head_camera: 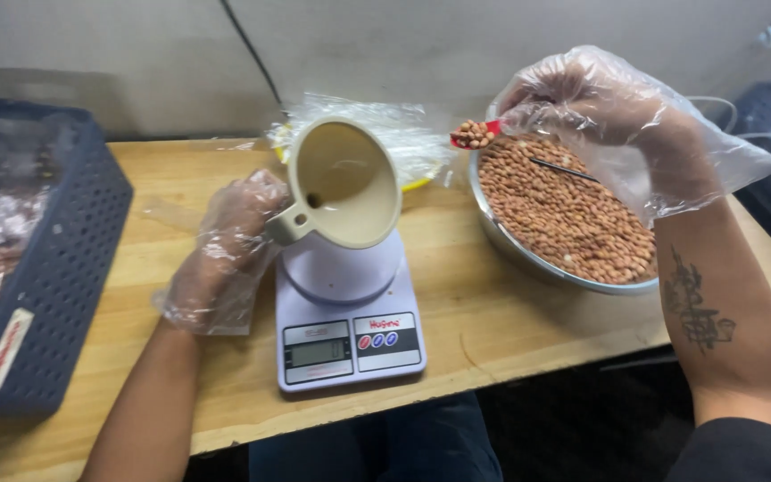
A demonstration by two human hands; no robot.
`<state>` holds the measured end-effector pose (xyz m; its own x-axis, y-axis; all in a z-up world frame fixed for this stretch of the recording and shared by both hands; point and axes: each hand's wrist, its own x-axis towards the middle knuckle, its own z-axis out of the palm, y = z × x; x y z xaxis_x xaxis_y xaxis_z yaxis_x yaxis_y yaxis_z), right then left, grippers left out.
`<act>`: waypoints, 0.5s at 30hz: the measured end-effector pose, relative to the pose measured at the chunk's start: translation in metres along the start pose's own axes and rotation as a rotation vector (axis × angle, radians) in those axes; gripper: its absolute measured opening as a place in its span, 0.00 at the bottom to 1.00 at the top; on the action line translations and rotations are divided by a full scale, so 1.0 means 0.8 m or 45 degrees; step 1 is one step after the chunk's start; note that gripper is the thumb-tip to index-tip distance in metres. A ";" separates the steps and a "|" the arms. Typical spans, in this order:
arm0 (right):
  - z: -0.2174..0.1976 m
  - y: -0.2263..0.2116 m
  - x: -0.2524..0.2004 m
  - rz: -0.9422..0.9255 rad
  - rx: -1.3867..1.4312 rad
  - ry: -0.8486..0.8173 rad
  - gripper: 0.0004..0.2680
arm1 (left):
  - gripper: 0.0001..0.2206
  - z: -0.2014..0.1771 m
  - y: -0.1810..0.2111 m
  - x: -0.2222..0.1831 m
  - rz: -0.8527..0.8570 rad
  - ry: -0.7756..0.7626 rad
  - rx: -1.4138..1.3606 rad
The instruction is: Using a funnel and a small spoon to precisely weigh peanuts on a digital scale for packaging.
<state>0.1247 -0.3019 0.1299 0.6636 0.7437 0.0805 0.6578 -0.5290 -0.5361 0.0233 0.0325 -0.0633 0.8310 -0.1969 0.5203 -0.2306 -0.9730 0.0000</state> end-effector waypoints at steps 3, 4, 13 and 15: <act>0.005 -0.012 0.039 -0.181 -0.067 -0.136 0.10 | 0.02 -0.084 0.052 0.001 -0.350 0.001 -0.744; 0.010 -0.028 0.047 -0.206 -0.164 -0.109 0.08 | 0.10 -0.090 0.055 -0.001 -0.446 0.079 -1.396; 0.066 -0.131 0.085 -0.078 -0.243 0.059 0.02 | 0.19 -0.076 0.039 -0.012 -0.354 0.277 -2.380; 0.073 -0.147 0.080 0.057 0.045 0.058 0.03 | 0.21 -0.070 0.035 -0.010 -0.419 0.285 -2.409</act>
<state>0.0689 -0.1678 0.1489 0.7081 0.6999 0.0933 0.6146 -0.5460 -0.5693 -0.0184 0.0138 -0.0194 0.9149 0.1045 0.3899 -0.3942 0.4393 0.8072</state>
